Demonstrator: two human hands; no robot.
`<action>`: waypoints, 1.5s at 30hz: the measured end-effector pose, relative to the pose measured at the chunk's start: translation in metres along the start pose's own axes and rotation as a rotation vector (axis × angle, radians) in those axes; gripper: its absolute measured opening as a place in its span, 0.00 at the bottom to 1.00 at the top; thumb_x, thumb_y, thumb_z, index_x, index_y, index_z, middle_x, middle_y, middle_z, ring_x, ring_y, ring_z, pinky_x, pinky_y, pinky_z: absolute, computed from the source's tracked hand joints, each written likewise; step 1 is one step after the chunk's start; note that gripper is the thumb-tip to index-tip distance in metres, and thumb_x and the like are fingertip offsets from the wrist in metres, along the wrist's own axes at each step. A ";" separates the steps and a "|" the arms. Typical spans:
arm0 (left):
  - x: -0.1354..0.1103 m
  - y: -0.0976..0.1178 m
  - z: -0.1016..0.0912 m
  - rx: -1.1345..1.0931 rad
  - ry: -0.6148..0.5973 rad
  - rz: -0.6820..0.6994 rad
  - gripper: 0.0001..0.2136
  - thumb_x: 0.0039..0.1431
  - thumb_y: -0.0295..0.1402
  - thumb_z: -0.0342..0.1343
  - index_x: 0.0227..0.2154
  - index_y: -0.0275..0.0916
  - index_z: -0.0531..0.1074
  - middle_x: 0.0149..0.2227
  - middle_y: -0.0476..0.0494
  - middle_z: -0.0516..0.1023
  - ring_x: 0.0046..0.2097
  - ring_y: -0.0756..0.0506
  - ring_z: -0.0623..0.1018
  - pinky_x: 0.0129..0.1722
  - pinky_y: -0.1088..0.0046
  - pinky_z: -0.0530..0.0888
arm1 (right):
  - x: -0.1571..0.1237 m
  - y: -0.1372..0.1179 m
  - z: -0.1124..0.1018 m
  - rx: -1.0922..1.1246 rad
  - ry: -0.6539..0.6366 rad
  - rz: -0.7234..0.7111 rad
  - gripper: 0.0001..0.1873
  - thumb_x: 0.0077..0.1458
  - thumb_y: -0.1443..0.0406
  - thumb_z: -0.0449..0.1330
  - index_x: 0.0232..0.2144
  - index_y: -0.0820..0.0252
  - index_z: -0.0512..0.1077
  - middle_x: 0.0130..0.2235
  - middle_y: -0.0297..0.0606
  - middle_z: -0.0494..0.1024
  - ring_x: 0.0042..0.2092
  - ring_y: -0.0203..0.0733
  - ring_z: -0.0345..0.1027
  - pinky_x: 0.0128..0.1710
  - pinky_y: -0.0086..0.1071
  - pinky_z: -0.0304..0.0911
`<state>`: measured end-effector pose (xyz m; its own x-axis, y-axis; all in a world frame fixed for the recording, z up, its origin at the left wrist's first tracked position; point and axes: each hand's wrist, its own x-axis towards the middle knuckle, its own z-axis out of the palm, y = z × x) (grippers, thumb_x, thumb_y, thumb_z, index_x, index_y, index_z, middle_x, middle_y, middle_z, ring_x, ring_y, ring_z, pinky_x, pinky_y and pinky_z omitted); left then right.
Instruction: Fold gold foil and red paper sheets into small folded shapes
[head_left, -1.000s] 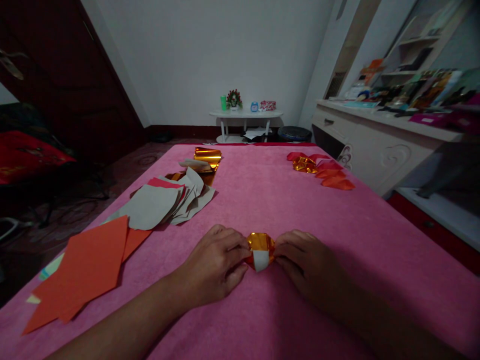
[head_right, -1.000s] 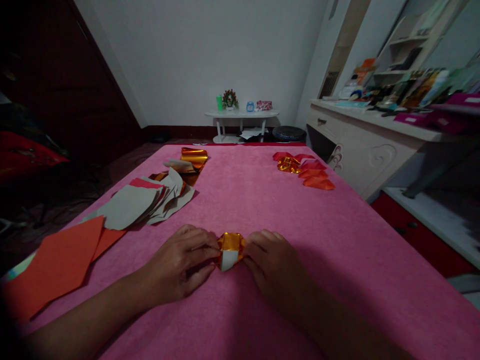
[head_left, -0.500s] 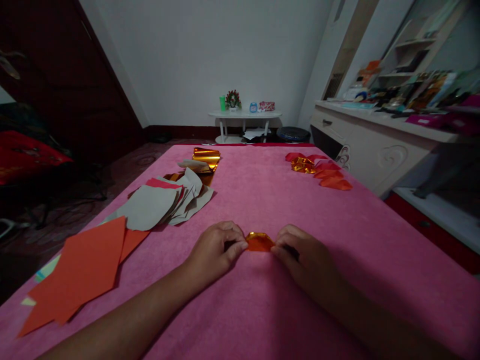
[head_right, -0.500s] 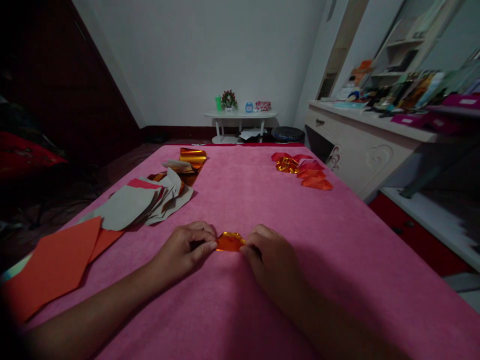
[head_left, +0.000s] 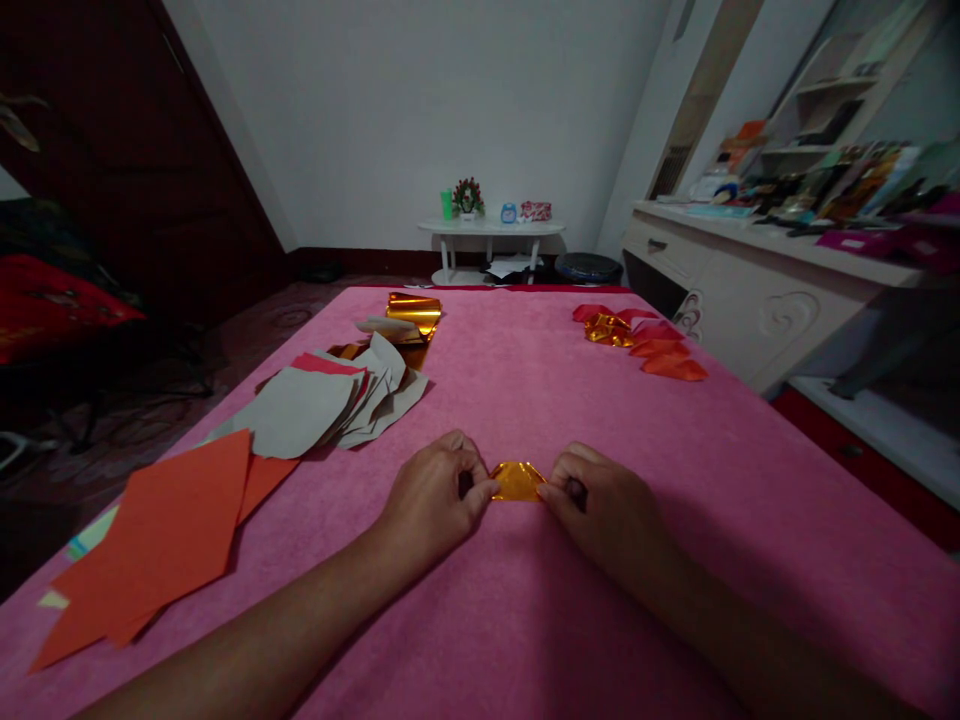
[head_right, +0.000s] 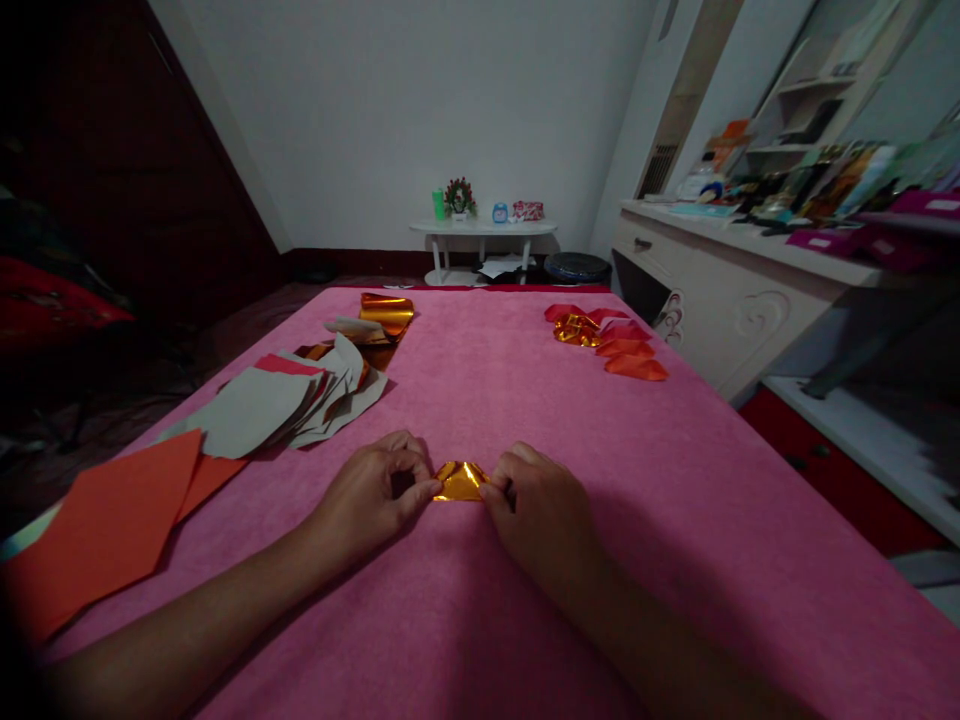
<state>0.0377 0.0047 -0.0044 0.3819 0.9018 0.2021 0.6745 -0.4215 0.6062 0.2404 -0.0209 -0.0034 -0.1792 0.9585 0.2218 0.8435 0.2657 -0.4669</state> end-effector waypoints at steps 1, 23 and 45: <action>0.000 0.000 0.000 0.021 0.008 -0.015 0.06 0.52 0.31 0.57 0.22 0.37 0.69 0.29 0.47 0.72 0.31 0.49 0.71 0.30 0.73 0.66 | 0.000 0.000 0.000 -0.008 0.002 0.004 0.10 0.51 0.68 0.55 0.20 0.58 0.61 0.26 0.31 0.66 0.27 0.35 0.59 0.27 0.29 0.50; 0.021 -0.013 0.019 -0.219 0.152 -0.019 0.19 0.59 0.39 0.47 0.17 0.35 0.70 0.17 0.49 0.69 0.22 0.51 0.67 0.24 0.76 0.58 | 0.020 -0.002 0.026 0.689 0.134 0.099 0.13 0.49 0.56 0.58 0.23 0.60 0.69 0.21 0.33 0.71 0.24 0.36 0.64 0.25 0.28 0.58; 0.018 -0.007 0.022 -0.427 0.189 0.101 0.16 0.59 0.36 0.47 0.18 0.35 0.67 0.19 0.50 0.66 0.24 0.51 0.66 0.25 0.77 0.61 | 0.022 -0.017 0.021 0.838 0.090 0.096 0.14 0.47 0.56 0.61 0.21 0.62 0.70 0.16 0.29 0.66 0.18 0.31 0.55 0.18 0.25 0.49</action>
<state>0.0536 0.0219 -0.0220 0.2835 0.8766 0.3889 0.3049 -0.4668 0.8301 0.2113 -0.0027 -0.0081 -0.0551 0.9783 0.1996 0.1929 0.2065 -0.9592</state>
